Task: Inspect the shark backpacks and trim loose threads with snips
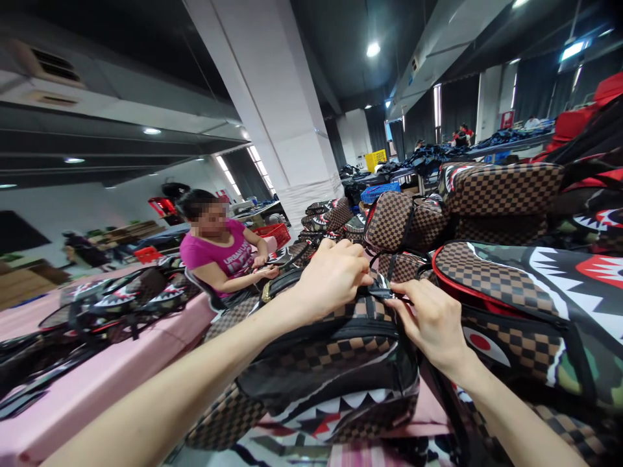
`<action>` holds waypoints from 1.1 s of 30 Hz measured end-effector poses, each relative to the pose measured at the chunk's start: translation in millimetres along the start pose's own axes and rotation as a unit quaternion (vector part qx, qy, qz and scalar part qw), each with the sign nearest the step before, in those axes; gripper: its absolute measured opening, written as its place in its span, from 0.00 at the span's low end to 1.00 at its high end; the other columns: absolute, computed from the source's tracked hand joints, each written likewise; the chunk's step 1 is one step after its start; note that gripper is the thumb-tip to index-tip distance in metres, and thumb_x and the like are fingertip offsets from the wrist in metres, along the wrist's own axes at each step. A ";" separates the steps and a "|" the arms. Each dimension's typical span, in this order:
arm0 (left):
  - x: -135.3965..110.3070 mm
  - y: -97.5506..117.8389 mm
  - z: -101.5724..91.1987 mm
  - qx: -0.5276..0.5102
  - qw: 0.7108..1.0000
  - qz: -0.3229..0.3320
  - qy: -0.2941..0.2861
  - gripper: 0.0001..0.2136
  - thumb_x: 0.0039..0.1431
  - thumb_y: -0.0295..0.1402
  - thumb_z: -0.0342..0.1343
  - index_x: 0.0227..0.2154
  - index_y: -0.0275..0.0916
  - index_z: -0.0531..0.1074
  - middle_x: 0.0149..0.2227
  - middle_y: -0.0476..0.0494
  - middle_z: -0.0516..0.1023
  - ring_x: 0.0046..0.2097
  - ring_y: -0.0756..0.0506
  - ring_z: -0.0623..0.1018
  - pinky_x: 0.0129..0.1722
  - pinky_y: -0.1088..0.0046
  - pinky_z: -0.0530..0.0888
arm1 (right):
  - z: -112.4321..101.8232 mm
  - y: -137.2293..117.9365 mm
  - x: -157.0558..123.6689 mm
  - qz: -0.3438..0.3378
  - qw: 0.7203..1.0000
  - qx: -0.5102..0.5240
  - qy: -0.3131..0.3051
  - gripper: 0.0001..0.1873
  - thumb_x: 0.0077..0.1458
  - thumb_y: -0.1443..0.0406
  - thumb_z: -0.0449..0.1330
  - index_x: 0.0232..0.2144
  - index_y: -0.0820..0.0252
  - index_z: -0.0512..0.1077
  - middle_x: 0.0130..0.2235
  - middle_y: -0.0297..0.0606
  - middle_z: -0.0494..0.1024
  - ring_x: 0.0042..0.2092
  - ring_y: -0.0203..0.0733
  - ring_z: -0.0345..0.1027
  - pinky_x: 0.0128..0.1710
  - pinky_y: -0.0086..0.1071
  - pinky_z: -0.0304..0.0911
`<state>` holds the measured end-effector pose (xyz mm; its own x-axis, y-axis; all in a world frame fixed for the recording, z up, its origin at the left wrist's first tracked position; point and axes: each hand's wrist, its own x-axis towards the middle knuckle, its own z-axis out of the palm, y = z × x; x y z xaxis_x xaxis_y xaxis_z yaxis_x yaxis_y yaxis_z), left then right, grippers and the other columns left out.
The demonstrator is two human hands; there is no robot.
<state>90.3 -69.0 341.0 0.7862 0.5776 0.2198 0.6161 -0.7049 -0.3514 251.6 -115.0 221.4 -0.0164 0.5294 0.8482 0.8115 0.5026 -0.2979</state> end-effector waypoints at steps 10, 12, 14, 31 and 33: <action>-0.1 2.0 1.2 -0.001 1.000 0.013 0.012 0.10 0.60 0.34 0.50 0.28 0.36 0.72 0.34 0.44 0.72 0.39 0.44 0.69 0.36 0.66 0.57 | -1.9 1.9 2.7 0.042 0.997 0.054 -0.034 0.06 0.55 0.62 0.58 0.33 0.57 0.74 0.33 0.38 0.78 0.34 0.42 0.70 0.34 0.34 0.62; -0.5 -0.3 -2.0 -0.038 0.999 0.001 0.017 0.11 0.61 0.35 0.49 0.28 0.36 0.73 0.34 0.45 0.73 0.37 0.46 0.69 0.36 0.67 0.58 | -1.5 5.3 -2.4 0.070 0.993 0.091 -0.040 0.05 0.55 0.63 0.58 0.32 0.56 0.74 0.34 0.38 0.79 0.35 0.42 0.71 0.35 0.34 0.64; -6.4 -1.3 -5.5 -0.070 0.997 0.002 0.032 0.14 0.63 0.37 0.47 0.29 0.38 0.74 0.34 0.46 0.74 0.37 0.47 0.70 0.37 0.67 0.58 | -1.6 12.0 -10.8 0.100 0.983 0.150 -0.040 0.05 0.54 0.63 0.59 0.34 0.55 0.74 0.36 0.36 0.79 0.36 0.41 0.72 0.36 0.33 0.65; -92.7 47.7 43.7 -0.111 0.956 0.046 0.266 0.05 0.58 0.23 0.52 0.38 0.33 0.69 0.36 0.42 0.75 0.41 0.46 0.70 0.40 0.68 0.66 | 0.0 40.1 -4.4 -0.138 0.960 0.243 -0.028 0.08 0.52 0.64 0.63 0.36 0.57 0.72 0.33 0.36 0.79 0.36 0.40 0.71 0.40 0.38 0.57; -95.1 48.0 42.2 -0.118 0.955 0.049 0.267 0.06 0.58 0.22 0.52 0.38 0.33 0.69 0.35 0.42 0.75 0.41 0.46 0.70 0.40 0.68 0.67 | 1.9 40.9 -2.0 -0.153 0.953 0.258 -0.052 0.07 0.53 0.63 0.62 0.36 0.57 0.72 0.34 0.36 0.79 0.37 0.40 0.71 0.40 0.38 0.55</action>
<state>43.1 -140.4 264.8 0.7145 0.2553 0.6514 0.4821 -0.8544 -0.1940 283.7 -94.3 206.7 -0.2858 0.3555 0.8899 0.3656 0.8989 -0.2417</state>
